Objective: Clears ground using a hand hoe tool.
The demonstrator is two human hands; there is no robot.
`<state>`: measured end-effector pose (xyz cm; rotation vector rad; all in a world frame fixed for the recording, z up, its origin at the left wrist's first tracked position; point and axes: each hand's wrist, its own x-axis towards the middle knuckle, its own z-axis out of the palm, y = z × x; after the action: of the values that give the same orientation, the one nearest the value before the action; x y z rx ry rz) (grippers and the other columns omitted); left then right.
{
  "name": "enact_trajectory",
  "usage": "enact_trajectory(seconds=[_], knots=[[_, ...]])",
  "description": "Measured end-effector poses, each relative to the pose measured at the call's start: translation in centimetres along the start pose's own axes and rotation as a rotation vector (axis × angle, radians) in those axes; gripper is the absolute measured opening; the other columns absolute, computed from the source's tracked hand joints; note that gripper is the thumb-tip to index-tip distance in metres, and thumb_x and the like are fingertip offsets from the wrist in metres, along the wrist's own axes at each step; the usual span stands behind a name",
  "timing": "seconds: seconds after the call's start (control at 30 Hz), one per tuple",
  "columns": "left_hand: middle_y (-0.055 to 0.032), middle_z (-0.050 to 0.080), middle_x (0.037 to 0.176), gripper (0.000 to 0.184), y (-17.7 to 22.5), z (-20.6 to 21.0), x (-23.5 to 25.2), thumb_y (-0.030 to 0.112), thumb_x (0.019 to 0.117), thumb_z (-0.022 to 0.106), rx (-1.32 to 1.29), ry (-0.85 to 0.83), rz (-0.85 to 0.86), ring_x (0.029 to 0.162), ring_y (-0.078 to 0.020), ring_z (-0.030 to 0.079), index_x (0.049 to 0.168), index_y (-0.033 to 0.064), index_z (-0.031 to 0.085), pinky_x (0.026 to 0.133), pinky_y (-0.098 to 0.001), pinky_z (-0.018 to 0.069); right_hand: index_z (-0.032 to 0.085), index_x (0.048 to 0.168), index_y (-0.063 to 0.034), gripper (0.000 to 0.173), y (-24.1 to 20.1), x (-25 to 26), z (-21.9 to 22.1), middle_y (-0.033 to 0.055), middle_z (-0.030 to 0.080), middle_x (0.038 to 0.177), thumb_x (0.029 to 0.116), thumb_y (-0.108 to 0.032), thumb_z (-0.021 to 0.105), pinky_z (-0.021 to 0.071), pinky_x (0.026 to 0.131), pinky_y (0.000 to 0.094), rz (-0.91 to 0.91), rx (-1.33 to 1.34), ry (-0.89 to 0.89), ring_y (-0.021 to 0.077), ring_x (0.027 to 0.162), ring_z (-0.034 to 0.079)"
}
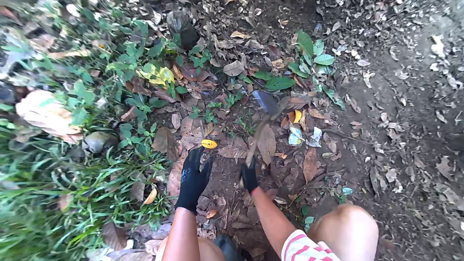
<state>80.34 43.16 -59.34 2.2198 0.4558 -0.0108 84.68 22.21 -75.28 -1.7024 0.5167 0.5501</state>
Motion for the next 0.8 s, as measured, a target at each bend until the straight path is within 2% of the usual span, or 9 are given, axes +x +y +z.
enact_trajectory(seconds=[0.13,0.23,0.33,0.43,0.5,0.57,0.67,0.73,0.8], knots=[[-0.013,0.047,0.157,0.054,-0.4,0.0,0.8,0.042,0.1052,0.052,-0.008,-0.024,-0.028,0.147,-0.0305,0.041,0.151,0.0136,0.051,0.12,-0.0548,0.0332,0.011,0.166,-0.0206,0.077,5.9,-9.3,-5.9,0.0247,0.063,0.12,0.1044,-0.028,0.056,0.0566,0.066,0.0474,0.11,-0.349,-0.247,0.0275,0.073,0.064],[-0.0123,0.046,0.157,0.054,-0.9,-0.4,0.7,0.041,0.1047,0.054,-0.045,0.006,-0.047,0.147,-0.0293,0.042,0.15,0.0135,0.051,0.119,-0.0537,0.0339,0.018,0.166,-0.021,0.074,4.2,-8.0,-8.0,0.0233,0.067,0.113,0.1035,-0.031,0.057,0.0578,0.067,0.049,0.084,-0.382,-0.124,0.0282,0.074,0.067],[-0.0128,0.046,0.158,0.055,-0.8,-0.7,0.4,0.042,0.1046,0.054,-0.043,0.024,-0.03,0.147,-0.0306,0.041,0.151,0.0125,0.051,0.12,-0.0543,0.0331,0.007,0.165,-0.0114,0.074,-3.3,-1.9,-2.6,0.0236,0.062,0.111,0.1058,-0.018,0.051,0.0562,0.064,0.0409,-0.04,-0.063,0.03,0.0222,0.069,0.061],[-0.0123,0.046,0.158,0.055,0.0,-0.6,0.1,0.042,0.1044,0.053,-0.043,0.02,-0.015,0.148,-0.0299,0.041,0.151,0.0131,0.051,0.12,-0.0546,0.0327,0.0,0.164,-0.0169,0.075,-4.9,2.2,3.3,0.0186,0.059,0.092,0.1073,-0.019,0.049,0.0562,0.059,0.0409,-0.003,0.014,-0.058,0.0225,0.062,0.06],[-0.0138,0.048,0.156,0.053,0.3,-0.3,0.6,0.039,0.1044,0.054,-0.059,0.02,0.015,0.144,-0.0309,0.045,0.15,0.012,0.051,0.117,-0.0554,0.0365,0.007,0.165,-0.015,0.076,-1.0,-1.0,2.2,0.0216,0.066,0.105,0.1049,-0.024,0.053,0.0584,0.068,0.0449,-0.015,-0.325,-0.229,0.0271,0.074,0.066],[-0.0143,0.048,0.156,0.054,-0.1,-0.2,1.0,0.039,0.1049,0.055,-0.076,0.013,0.002,0.145,-0.0319,0.044,0.151,0.0115,0.051,0.118,-0.0551,0.0362,0.012,0.167,-0.0204,0.079,2.7,-6.9,-1.7,0.0257,0.064,0.129,0.1029,-0.028,0.057,0.0559,0.09,0.0571,0.031,-0.608,-0.359,0.0372,0.103,0.069],[-0.0153,0.047,0.156,0.053,-1.4,-0.5,1.2,0.039,0.105,0.054,-0.065,0.015,-0.055,0.146,-0.0322,0.043,0.151,0.0116,0.051,0.118,-0.0556,0.0353,0.018,0.166,-0.0279,0.075,5.1,-11.1,-6.9,0.0224,0.06,0.139,0.1026,-0.035,0.058,0.0516,0.099,0.0607,0.049,-0.752,-0.434,0.0382,0.117,0.066],[-0.0134,0.045,0.158,0.055,-1.7,-1.1,0.7,0.041,0.105,0.053,-0.05,0.017,-0.091,0.147,-0.0317,0.042,0.152,0.0145,0.049,0.118,-0.0567,0.0348,0.021,0.165,-0.0238,0.074,3.6,-9.3,-6.0,0.0223,0.062,0.136,0.1025,-0.033,0.058,0.057,0.089,0.0561,-0.014,-0.633,-0.356,0.0347,0.104,0.07],[-0.0113,0.045,0.159,0.054,-1.7,-1.5,-0.1,0.042,0.1055,0.052,-0.048,0.034,-0.078,0.147,-0.031,0.041,0.153,0.0161,0.049,0.118,-0.0577,0.0343,0.015,0.166,-0.0149,0.075,0.0,-5.9,-1.2,0.0227,0.064,0.123,0.1037,-0.024,0.056,0.0584,0.071,0.0454,-0.078,-0.342,-0.225,0.0263,0.081,0.067]])
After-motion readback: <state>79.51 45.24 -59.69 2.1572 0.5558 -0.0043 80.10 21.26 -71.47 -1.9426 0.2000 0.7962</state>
